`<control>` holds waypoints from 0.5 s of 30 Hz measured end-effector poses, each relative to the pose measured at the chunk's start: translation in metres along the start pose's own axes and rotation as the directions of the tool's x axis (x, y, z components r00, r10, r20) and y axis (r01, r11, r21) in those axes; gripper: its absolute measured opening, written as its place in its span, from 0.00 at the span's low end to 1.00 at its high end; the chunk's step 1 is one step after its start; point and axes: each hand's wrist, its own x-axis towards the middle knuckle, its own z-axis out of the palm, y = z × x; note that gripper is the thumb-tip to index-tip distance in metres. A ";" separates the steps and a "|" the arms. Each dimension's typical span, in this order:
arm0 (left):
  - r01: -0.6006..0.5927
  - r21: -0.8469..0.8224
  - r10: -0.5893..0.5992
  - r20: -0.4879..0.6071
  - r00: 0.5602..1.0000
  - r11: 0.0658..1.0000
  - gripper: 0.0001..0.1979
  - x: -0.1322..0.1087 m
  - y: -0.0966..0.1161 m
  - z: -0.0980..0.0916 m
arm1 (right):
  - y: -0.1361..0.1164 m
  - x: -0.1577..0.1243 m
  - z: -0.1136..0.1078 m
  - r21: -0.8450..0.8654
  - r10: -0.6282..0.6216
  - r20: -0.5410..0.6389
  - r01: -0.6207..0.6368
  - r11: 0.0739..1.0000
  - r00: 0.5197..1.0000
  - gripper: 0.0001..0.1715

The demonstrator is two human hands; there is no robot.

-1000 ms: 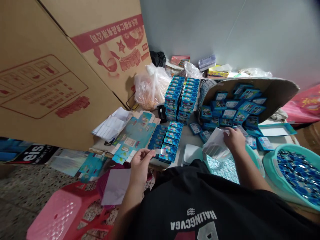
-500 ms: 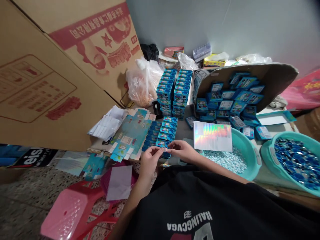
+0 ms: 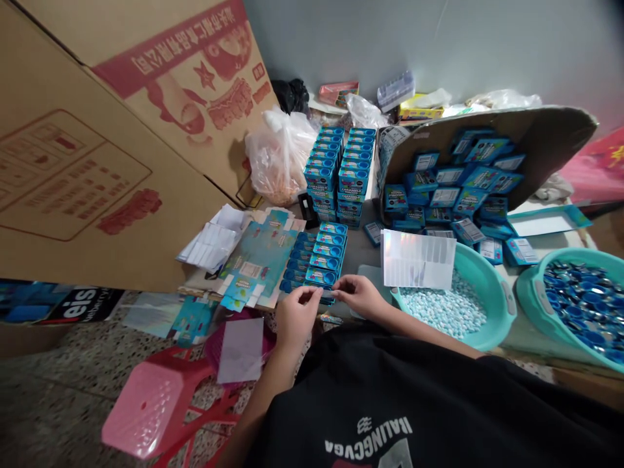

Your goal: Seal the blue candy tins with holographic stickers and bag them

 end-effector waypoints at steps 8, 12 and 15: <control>-0.086 0.296 0.104 -0.046 0.993 0.951 0.12 0.011 -0.005 0.006 | 0.014 0.003 0.013 0.050 0.048 -0.121 -0.043 0.998 0.991 0.12; -0.089 0.305 0.103 -0.029 0.994 0.948 0.11 0.011 -0.009 0.006 | 0.014 0.003 0.014 0.151 0.247 -0.060 -0.235 0.960 0.967 0.17; -0.077 0.267 0.078 0.007 0.997 0.961 0.12 0.010 -0.009 0.004 | 0.011 0.004 0.013 0.237 0.333 0.046 -0.334 0.912 0.942 0.21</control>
